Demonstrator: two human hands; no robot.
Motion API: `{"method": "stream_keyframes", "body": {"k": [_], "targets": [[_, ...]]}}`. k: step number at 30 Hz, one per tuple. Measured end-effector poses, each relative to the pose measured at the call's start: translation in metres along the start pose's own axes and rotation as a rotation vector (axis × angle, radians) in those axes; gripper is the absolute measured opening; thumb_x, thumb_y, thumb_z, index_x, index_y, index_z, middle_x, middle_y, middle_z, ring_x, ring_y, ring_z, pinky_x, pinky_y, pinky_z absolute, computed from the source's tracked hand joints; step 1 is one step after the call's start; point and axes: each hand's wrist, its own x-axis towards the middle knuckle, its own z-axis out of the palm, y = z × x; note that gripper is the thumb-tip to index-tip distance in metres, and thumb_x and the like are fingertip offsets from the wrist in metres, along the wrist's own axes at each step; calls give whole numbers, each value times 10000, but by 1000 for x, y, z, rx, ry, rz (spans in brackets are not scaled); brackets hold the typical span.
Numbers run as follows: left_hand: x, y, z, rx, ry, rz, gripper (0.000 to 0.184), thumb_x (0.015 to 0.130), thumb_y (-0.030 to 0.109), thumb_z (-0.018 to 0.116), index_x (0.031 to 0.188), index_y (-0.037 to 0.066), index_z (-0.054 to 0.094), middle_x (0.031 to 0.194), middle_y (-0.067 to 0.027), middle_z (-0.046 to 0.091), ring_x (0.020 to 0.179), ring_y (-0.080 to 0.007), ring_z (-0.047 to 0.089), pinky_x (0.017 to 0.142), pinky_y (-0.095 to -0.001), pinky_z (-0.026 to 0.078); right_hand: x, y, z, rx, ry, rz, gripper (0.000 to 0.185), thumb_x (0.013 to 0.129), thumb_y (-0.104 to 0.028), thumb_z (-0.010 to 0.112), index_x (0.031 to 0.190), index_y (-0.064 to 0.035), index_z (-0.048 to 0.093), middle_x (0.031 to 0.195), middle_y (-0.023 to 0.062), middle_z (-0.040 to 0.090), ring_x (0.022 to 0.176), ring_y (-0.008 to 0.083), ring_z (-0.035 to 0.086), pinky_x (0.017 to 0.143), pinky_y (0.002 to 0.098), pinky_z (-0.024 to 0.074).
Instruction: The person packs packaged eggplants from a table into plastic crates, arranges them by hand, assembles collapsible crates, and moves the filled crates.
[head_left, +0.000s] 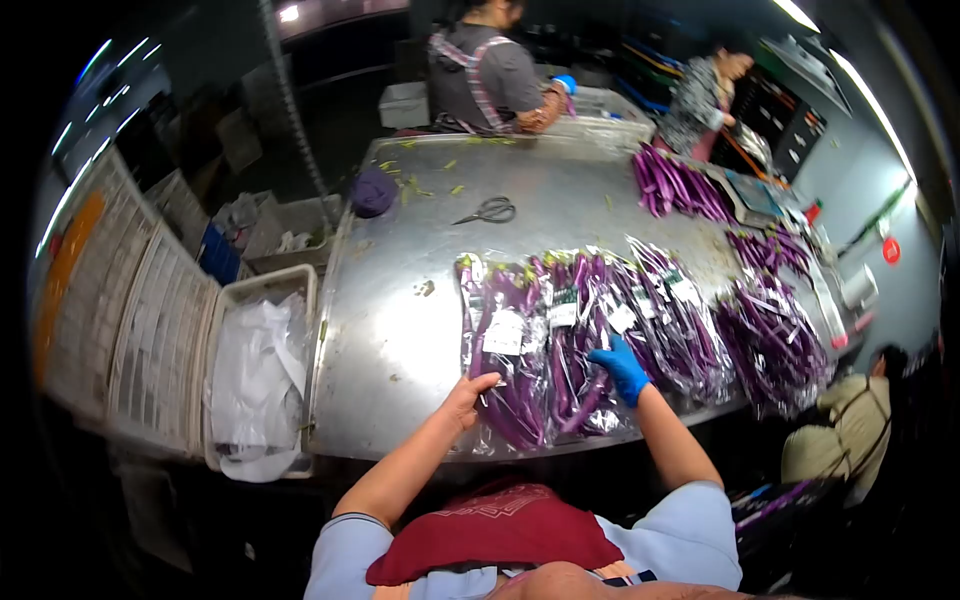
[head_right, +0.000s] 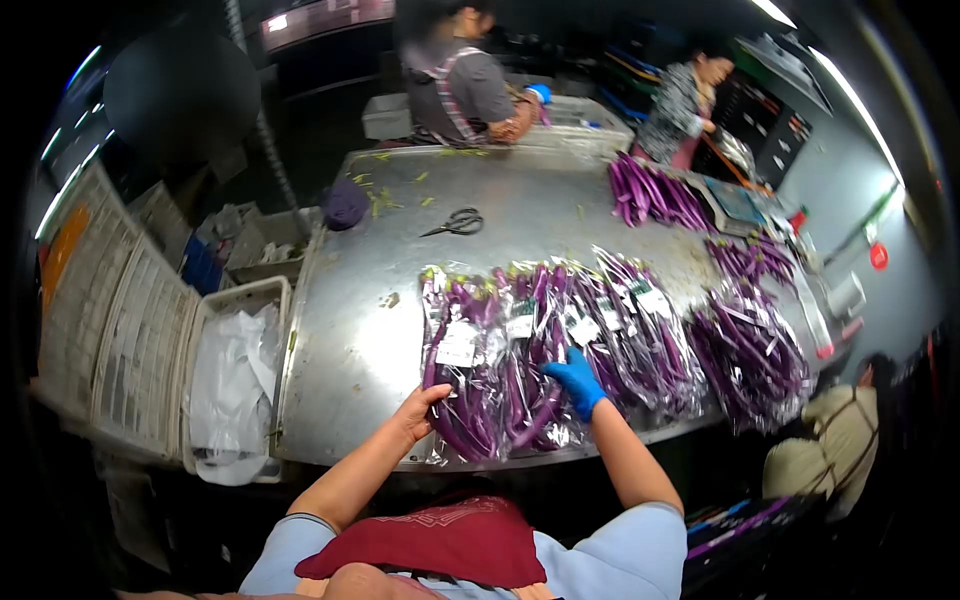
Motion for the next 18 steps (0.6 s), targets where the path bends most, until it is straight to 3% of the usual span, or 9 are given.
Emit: {"method": "stream_keyframes", "body": {"k": [3, 4, 6, 8, 12, 15, 16, 18], "targets": [[-48, 22, 8, 5, -44, 98, 381, 760, 29, 570, 1128, 4, 473, 993, -107, 585, 860, -201, 603, 776, -357, 516, -15, -37, 12, 166, -139, -12, 537, 677, -25, 574, 1182, 0, 392, 862, 68, 577, 693, 130, 567, 609, 259, 483], [-72, 30, 6, -35, -44, 137, 396, 760, 27, 574, 1140, 8, 465, 1006, -106, 582, 872, -199, 599, 791, -356, 508, -36, -62, 37, 261, -199, -61, 546, 675, 3, 563, 1196, 6, 398, 938, 110, 585, 773, 194, 603, 671, 305, 506], [-120, 42, -16, -104, -30, 260, 417, 759, 27, 585, 1157, 17, 457, 1023, -102, 579, 890, -197, 594, 813, -347, 495, -39, -68, 66, 285, -389, -118, 598, 664, 30, 532, 1234, 4, 352, 1154, 186, 494, 996, 283, 546, 807, 406, 484], [-175, 48, -37, -147, -35, 434, 452, 753, 32, 607, 1177, 38, 449, 1033, -91, 580, 907, -199, 588, 827, -339, 481, -55, -91, 113, 282, -564, -87, 664, 606, 45, 515, 1247, -6, 351, 1177, 196, 491, 1110, 319, 478, 867, 449, 446], [-323, 43, -82, -136, 419, 775, 509, 702, 121, 668, 1160, 36, 462, 1034, -79, 567, 890, -186, 573, 812, -337, 469, -93, -99, 245, 145, -958, -10, 644, 586, 84, 496, 1213, 7, 371, 1177, 220, 481, 1108, 342, 473, 899, 469, 424], [-414, 14, -127, -356, 684, 953, 423, 702, 100, 650, 1093, 29, 506, 966, -108, 588, 848, -228, 595, 757, -377, 513, -127, -90, 354, 219, -1295, 220, 570, 640, 86, 474, 1196, 31, 363, 1188, 228, 465, 1119, 358, 455, 901, 485, 415], [-446, 8, -140, -456, 791, 991, 370, 714, 51, 623, 1068, 29, 519, 947, -110, 596, 828, -236, 604, 754, -369, 516, -149, -88, 396, 236, -1390, 296, 546, 659, 79, 485, 1190, 33, 368, 1175, 213, 480, 1085, 329, 490, 887, 443, 436], [-489, -17, -177, -530, 1000, 1046, 309, 726, 10, 595, 1027, 31, 528, 926, -106, 601, 811, -243, 610, 729, -379, 523, -184, -72, 470, -50, -1483, 279, 500, 700, 45, 536, 1176, 37, 382, 1098, 158, 537, 965, 223, 562, 830, 331, 471]]}}
